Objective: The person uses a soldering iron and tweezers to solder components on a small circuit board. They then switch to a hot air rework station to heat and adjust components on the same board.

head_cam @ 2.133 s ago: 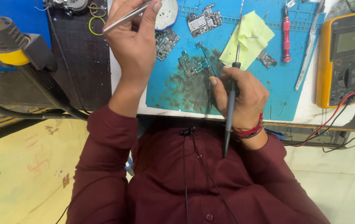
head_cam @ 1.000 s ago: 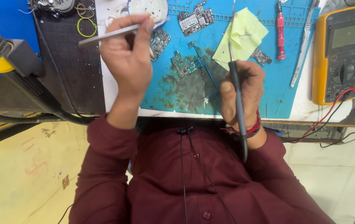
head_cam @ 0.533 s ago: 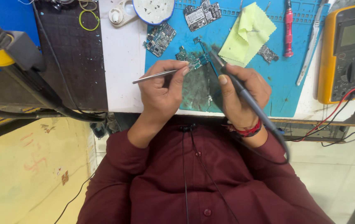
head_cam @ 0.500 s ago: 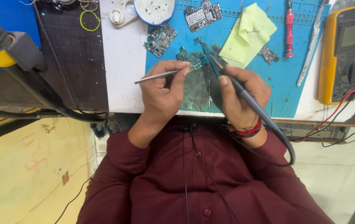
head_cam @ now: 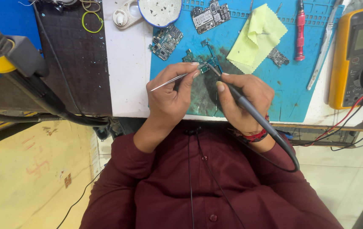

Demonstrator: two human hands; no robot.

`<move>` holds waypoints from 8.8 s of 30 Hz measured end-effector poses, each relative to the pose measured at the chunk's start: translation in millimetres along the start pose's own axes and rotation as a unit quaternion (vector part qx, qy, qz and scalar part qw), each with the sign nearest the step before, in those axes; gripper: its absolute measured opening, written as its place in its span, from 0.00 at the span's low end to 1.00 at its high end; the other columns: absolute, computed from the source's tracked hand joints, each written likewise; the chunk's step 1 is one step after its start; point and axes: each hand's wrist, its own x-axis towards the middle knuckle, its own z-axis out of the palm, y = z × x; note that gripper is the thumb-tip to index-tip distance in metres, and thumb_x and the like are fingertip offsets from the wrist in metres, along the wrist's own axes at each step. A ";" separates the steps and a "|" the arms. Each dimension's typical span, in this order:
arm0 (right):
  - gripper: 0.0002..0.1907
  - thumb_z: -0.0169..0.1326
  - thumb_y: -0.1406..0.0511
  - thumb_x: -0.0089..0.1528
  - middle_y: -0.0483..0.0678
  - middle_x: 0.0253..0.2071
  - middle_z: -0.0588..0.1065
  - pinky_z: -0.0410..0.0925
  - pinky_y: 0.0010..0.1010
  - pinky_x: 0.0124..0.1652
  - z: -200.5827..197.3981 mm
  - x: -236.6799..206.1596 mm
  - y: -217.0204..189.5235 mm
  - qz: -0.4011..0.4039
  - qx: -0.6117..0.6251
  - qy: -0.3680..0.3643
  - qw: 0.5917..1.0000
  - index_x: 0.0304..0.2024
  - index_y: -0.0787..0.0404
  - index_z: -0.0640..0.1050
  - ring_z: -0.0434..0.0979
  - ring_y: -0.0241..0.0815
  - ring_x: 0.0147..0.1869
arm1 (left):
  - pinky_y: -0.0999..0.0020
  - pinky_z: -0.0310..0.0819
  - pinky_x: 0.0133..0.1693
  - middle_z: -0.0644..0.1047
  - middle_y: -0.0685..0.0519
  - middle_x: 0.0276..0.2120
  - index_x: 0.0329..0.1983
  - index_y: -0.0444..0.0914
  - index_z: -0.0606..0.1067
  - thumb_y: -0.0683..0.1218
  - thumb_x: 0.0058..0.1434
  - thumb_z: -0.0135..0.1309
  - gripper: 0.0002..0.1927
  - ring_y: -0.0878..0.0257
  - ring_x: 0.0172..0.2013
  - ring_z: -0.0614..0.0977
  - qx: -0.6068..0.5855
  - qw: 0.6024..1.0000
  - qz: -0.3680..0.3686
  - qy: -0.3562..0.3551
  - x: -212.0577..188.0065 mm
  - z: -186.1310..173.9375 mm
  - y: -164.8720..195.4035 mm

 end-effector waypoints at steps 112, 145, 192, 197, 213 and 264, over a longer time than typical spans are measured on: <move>0.10 0.66 0.72 0.62 0.52 0.37 0.80 0.70 0.32 0.36 -2.2 7.5 -4.5 -0.015 -0.014 -0.034 0.999 0.44 0.63 0.79 0.81 0.49 0.37 | 0.73 0.79 0.36 0.83 0.50 0.37 0.46 0.35 0.77 0.39 0.69 0.60 0.05 0.65 0.34 0.86 0.033 0.999 -0.016 -0.002 0.8 0.5 0.2; 0.09 0.66 0.72 0.62 0.52 0.35 0.79 0.69 0.32 0.35 -1.0 6.4 -4.0 -0.010 -0.019 -0.030 0.999 0.43 0.63 0.80 0.80 0.48 0.35 | 0.73 0.80 0.37 0.83 0.49 0.38 0.46 0.35 0.77 0.38 0.69 0.60 0.05 0.64 0.35 0.86 0.035 0.999 -0.009 0.002 0.7 0.1 1.8; 0.09 0.66 0.71 0.57 0.51 0.31 0.78 0.66 0.31 0.30 -1.4 -1.0 0.2 -0.024 -0.025 -0.018 0.999 0.36 0.63 0.78 0.77 0.47 0.30 | 0.71 0.77 0.34 0.82 0.50 0.35 0.44 0.35 0.77 0.39 0.69 0.60 0.04 0.64 0.32 0.85 0.046 0.999 -0.020 -0.007 0.3 -0.5 1.4; 0.09 0.66 0.71 0.57 0.51 0.31 0.78 0.67 0.31 0.30 -1.0 -0.5 -0.4 -0.031 -0.020 -0.019 0.999 0.36 0.63 0.77 0.77 0.47 0.30 | 0.72 0.76 0.34 0.82 0.50 0.34 0.44 0.35 0.77 0.39 0.69 0.60 0.03 0.65 0.31 0.84 0.045 0.999 -0.022 0.001 0.2 -0.1 2.3; 0.10 0.67 0.71 0.57 0.51 0.31 0.78 0.69 0.34 0.34 -0.1 2.2 -1.7 -0.037 -0.021 -0.028 0.999 0.37 0.62 0.78 0.79 0.48 0.31 | 0.74 0.75 0.35 0.81 0.51 0.35 0.44 0.35 0.76 0.37 0.70 0.58 0.02 0.68 0.32 0.82 0.017 1.000 -0.016 0.017 -0.5 0.0 -2.8; 0.10 0.67 0.72 0.57 0.50 0.31 0.78 0.68 0.34 0.33 -0.4 2.8 -4.8 -0.031 -0.018 -0.031 0.999 0.39 0.62 0.80 0.78 0.46 0.30 | 0.74 0.76 0.35 0.82 0.50 0.37 0.45 0.35 0.77 0.38 0.70 0.59 0.03 0.67 0.33 0.84 0.025 0.999 -0.020 0.013 0.1 0.9 -0.1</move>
